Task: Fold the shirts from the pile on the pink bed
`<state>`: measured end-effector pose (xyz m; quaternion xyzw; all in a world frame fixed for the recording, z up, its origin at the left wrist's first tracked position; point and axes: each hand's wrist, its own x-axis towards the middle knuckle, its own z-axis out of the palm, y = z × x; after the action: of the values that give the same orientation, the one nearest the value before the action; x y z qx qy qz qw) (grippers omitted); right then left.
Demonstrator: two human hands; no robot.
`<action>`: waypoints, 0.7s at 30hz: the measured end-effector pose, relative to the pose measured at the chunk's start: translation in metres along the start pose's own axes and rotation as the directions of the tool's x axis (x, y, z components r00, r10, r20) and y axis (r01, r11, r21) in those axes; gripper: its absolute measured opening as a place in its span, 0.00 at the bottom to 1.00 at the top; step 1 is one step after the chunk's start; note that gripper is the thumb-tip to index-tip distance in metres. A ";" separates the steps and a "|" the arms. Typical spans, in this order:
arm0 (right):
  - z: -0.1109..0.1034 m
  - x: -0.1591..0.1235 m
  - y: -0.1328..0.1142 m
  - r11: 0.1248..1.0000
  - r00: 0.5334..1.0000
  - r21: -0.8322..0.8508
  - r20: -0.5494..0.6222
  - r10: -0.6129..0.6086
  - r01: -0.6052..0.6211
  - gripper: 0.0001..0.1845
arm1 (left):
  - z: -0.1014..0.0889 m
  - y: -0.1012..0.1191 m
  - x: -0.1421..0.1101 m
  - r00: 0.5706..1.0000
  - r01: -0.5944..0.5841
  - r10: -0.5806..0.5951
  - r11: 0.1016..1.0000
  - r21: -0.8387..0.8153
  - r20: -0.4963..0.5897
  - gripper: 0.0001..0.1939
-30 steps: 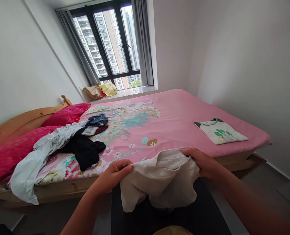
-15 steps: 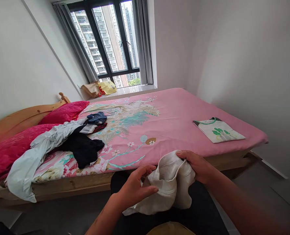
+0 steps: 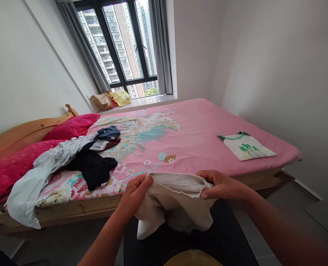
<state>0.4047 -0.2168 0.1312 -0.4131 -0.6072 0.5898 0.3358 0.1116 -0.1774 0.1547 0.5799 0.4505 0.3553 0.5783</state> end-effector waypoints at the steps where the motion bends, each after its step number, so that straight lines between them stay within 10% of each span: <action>1: -0.002 0.000 0.001 0.996 1.000 -0.094 0.021 -0.009 0.011 0.14 | -0.004 0.008 -0.001 1.000 0.022 -0.023 1.000 -0.020 -0.011 0.21; 11: -0.013 0.011 0.001 0.939 0.937 -0.330 -0.290 -0.194 0.092 0.12 | -0.045 0.063 -0.008 0.997 0.033 -0.012 0.961 0.276 -0.077 0.21; 17: -0.021 0.004 -0.035 0.895 0.951 -0.442 -0.245 -0.187 0.062 0.11 | -0.067 0.080 -0.013 0.979 -0.002 0.095 0.887 0.461 -0.179 0.23; 21: -0.042 0.021 -0.075 0.693 0.923 -0.714 -0.196 -0.332 0.098 0.06 | -0.070 0.107 -0.016 0.950 -0.034 0.245 0.700 0.714 -0.195 0.22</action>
<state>0.4250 -0.1766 0.2071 -0.5206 -0.7669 0.2034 0.3155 0.0531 -0.1602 0.2682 0.7333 0.5815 0.2774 0.2171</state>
